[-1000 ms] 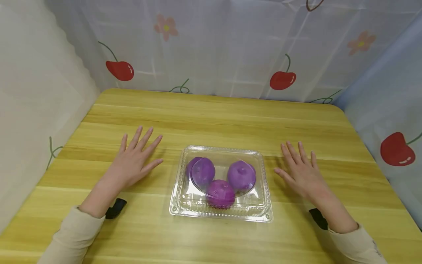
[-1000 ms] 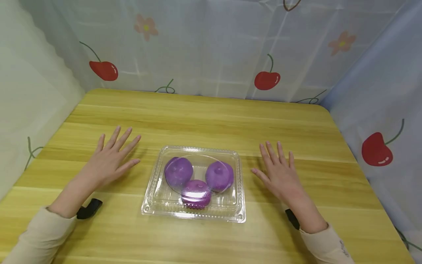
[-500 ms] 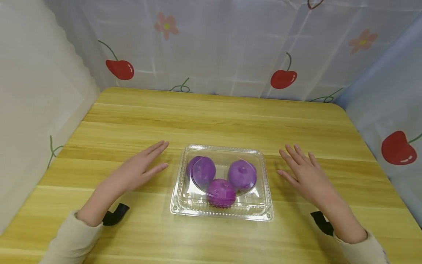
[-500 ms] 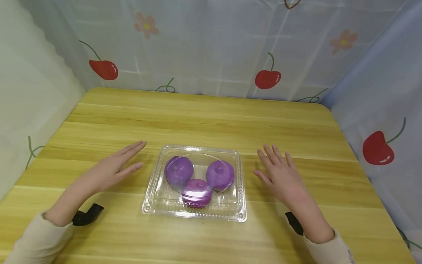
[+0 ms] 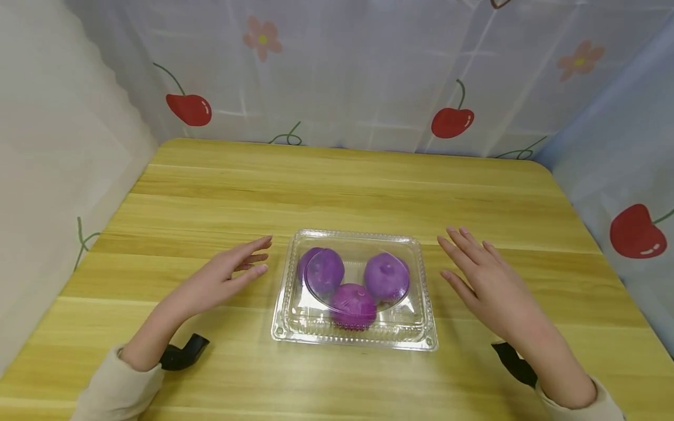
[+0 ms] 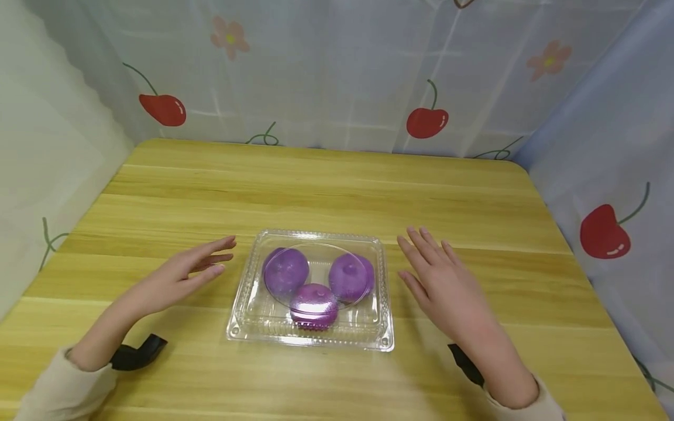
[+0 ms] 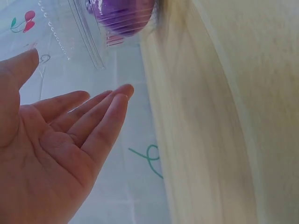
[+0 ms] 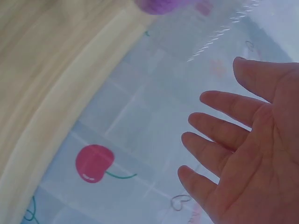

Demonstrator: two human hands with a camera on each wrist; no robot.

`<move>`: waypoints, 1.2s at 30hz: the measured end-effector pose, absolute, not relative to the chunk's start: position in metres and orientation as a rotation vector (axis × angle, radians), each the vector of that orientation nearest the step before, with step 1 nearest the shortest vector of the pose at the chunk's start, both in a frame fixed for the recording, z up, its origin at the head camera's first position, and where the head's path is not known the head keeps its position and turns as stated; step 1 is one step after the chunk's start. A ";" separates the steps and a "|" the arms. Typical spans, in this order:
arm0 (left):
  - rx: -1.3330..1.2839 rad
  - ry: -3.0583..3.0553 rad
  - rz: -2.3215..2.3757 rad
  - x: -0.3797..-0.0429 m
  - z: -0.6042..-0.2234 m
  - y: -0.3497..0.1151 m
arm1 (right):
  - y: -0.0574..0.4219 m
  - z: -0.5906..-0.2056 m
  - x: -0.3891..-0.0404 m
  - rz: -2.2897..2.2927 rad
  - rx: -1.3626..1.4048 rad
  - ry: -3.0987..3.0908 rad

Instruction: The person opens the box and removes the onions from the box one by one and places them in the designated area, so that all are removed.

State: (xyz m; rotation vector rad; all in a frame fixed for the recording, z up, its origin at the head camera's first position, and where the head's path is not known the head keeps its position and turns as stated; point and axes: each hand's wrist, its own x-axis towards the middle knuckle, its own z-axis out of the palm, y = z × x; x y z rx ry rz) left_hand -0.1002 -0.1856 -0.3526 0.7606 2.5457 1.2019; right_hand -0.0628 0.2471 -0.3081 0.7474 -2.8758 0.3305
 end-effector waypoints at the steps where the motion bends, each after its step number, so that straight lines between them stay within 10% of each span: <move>1: 0.759 2.518 1.244 -0.100 -0.353 -0.186 | 0.244 -0.306 -0.061 0.318 0.758 -2.859; 36: 0.988 1.289 1.481 -0.102 -0.393 -0.186 | 0.125 -0.299 -0.034 0.583 1.192 -2.485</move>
